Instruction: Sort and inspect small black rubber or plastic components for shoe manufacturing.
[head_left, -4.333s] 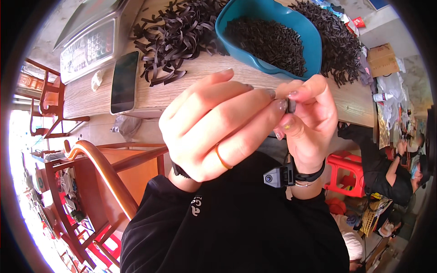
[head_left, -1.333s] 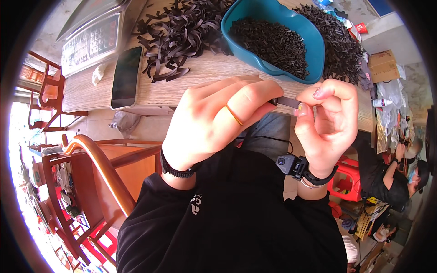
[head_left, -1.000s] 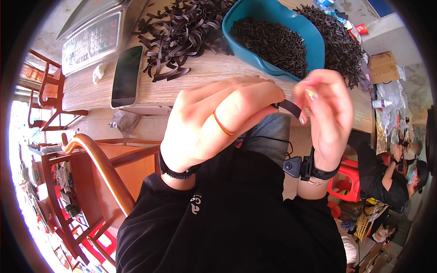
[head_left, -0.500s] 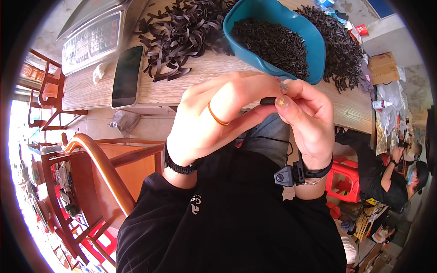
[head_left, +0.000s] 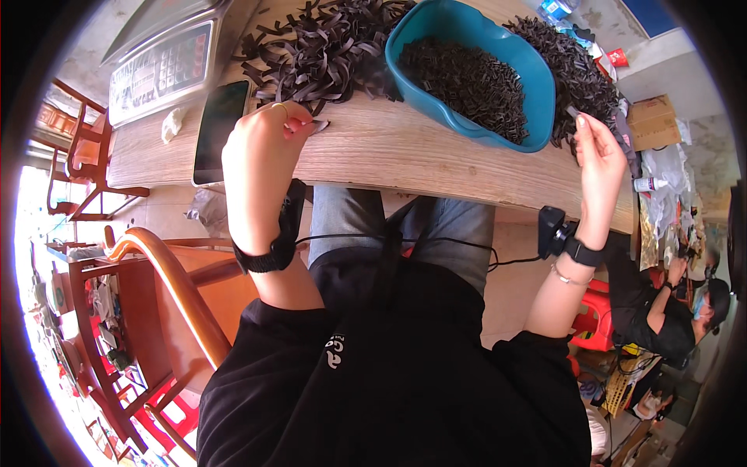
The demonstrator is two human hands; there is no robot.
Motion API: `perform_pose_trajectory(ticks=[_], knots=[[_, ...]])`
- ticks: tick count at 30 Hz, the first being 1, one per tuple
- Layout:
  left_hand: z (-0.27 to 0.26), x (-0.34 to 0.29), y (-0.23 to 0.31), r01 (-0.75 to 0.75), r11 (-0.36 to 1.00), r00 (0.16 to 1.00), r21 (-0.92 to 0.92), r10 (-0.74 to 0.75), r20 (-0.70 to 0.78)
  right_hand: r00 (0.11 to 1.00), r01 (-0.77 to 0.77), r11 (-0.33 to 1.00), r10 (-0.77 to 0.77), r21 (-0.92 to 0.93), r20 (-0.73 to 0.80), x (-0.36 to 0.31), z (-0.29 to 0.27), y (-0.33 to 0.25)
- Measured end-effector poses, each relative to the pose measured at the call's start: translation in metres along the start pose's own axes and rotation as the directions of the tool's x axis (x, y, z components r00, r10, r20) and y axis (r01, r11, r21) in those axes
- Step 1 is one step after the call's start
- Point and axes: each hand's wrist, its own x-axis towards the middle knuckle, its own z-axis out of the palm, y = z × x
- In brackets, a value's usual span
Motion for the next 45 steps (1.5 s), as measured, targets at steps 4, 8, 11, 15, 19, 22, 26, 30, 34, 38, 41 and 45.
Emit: perform_pose_trajectory(ticks=[4,8,11,15,19,22,26,30,34,38,41,45], knots=[[0.017,0.004,-0.013,-0.115,0.987,0.993,0.115,0.118,-0.023,0.999,0.013,0.99,-0.008,-0.142,0.038,0.022,-0.01,0.031],[0.023,0.002,-0.012,-0.065,0.994,0.998,0.086,0.066,-0.012,0.986,0.159,0.917,-0.164,-0.366,0.017,0.02,0.01,0.016],[0.021,0.004,-0.008,-0.07,0.984,0.997,0.163,0.075,-0.021,0.953,0.304,0.916,-0.297,-0.264,0.064,0.013,0.035,-0.008],[0.02,0.003,-0.006,-0.093,0.983,0.993,0.156,0.104,-0.064,0.802,0.467,0.866,-0.329,-0.18,0.498,0.012,0.058,-0.034],[0.022,0.004,0.0,-0.183,0.983,0.981,0.017,0.184,-0.067,0.692,0.43,0.895,-0.244,-0.117,0.68,0.021,0.077,-0.041],[0.022,0.004,0.009,-0.216,0.973,0.976,-0.078,0.213,-0.054,0.569,0.411,0.907,-0.181,-0.087,0.802,0.027,0.088,-0.043],[0.021,0.002,0.015,-0.253,0.956,0.967,-0.151,0.243,-0.078,0.548,0.386,0.921,-0.19,-0.045,0.814,0.029,0.096,-0.04],[0.019,0.002,0.019,-0.271,0.949,0.961,-0.16,0.257,-0.103,0.604,0.384,0.92,-0.186,-0.079,0.775,0.027,0.093,-0.043],[0.016,0.001,0.022,-0.301,0.94,0.947,-0.16,0.276,-0.162,0.711,0.261,0.963,-0.148,-0.063,0.688,0.028,0.092,-0.039],[0.013,0.0,0.032,-0.305,0.933,0.944,-0.19,0.269,-0.19,0.735,0.139,0.989,-0.139,0.054,0.664,0.034,0.086,-0.037],[0.014,-0.003,0.04,-0.338,0.911,0.932,-0.235,0.289,-0.22,0.732,0.08,0.942,-0.277,0.325,0.623,0.029,0.082,-0.042],[0.01,-0.011,0.058,-0.451,0.827,0.885,-0.336,0.365,-0.29,0.725,-0.064,0.854,-0.315,0.516,0.612,0.013,0.073,-0.054]])
